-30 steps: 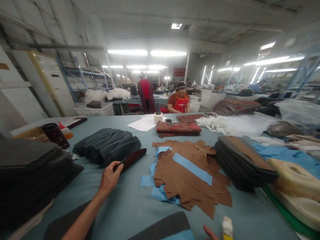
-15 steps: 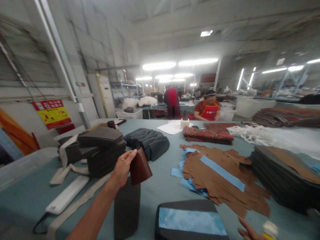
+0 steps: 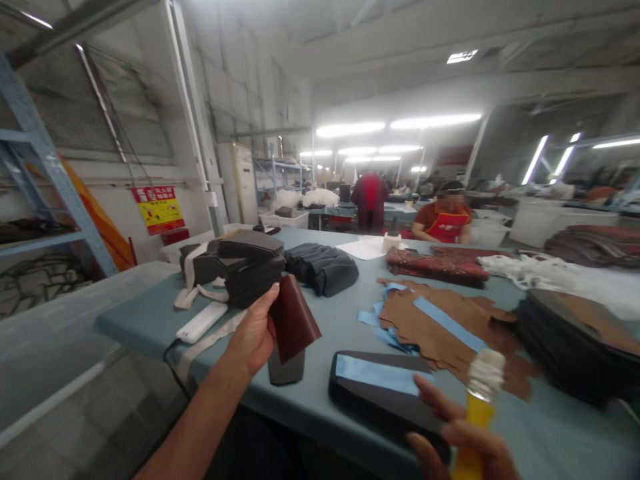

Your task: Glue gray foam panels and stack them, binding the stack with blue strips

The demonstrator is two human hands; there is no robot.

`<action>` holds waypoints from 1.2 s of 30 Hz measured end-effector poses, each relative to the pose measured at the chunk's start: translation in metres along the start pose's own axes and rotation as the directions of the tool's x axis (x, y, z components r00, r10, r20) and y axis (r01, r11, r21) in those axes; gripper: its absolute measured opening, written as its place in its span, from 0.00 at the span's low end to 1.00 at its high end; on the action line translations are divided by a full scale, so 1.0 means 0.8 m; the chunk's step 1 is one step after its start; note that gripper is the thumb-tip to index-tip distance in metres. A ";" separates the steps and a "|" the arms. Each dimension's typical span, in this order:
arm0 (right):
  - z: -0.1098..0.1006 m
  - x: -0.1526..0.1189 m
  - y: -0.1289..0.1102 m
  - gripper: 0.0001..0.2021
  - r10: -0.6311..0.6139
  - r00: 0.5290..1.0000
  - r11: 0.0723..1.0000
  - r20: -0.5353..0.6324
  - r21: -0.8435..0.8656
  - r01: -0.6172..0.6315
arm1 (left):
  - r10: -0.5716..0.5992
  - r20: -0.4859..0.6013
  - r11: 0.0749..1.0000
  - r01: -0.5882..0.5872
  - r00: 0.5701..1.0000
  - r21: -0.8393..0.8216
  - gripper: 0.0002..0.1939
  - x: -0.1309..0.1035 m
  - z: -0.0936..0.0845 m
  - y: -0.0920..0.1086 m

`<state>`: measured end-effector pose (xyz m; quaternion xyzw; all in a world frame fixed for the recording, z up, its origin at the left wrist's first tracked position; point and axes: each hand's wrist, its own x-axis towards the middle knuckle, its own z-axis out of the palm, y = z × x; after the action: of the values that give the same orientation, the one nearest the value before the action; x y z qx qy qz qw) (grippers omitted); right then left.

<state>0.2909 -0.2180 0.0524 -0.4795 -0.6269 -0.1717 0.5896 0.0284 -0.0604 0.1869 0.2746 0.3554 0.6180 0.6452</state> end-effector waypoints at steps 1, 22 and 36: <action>0.000 0.010 -0.013 0.16 -0.057 0.998 0.998 0.028 -0.020 0.058 | -0.022 0.003 1.000 0.022 1.000 -0.021 0.07 -0.010 0.004 -0.005; 0.000 0.025 -0.047 0.15 -0.151 0.988 0.977 0.023 -0.148 0.152 | -0.395 0.011 0.917 0.395 0.918 -0.061 0.11 -0.116 0.047 -0.097; -0.016 0.099 -0.063 0.13 -0.068 0.986 0.993 0.153 0.104 0.052 | -0.392 0.302 0.916 0.340 0.869 0.210 0.29 -0.130 -0.008 -0.133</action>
<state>0.2697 -0.2204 0.1449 -0.4424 -0.6932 -0.1196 0.5563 0.0892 -0.1735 0.1115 0.3516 0.3305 0.3992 0.7796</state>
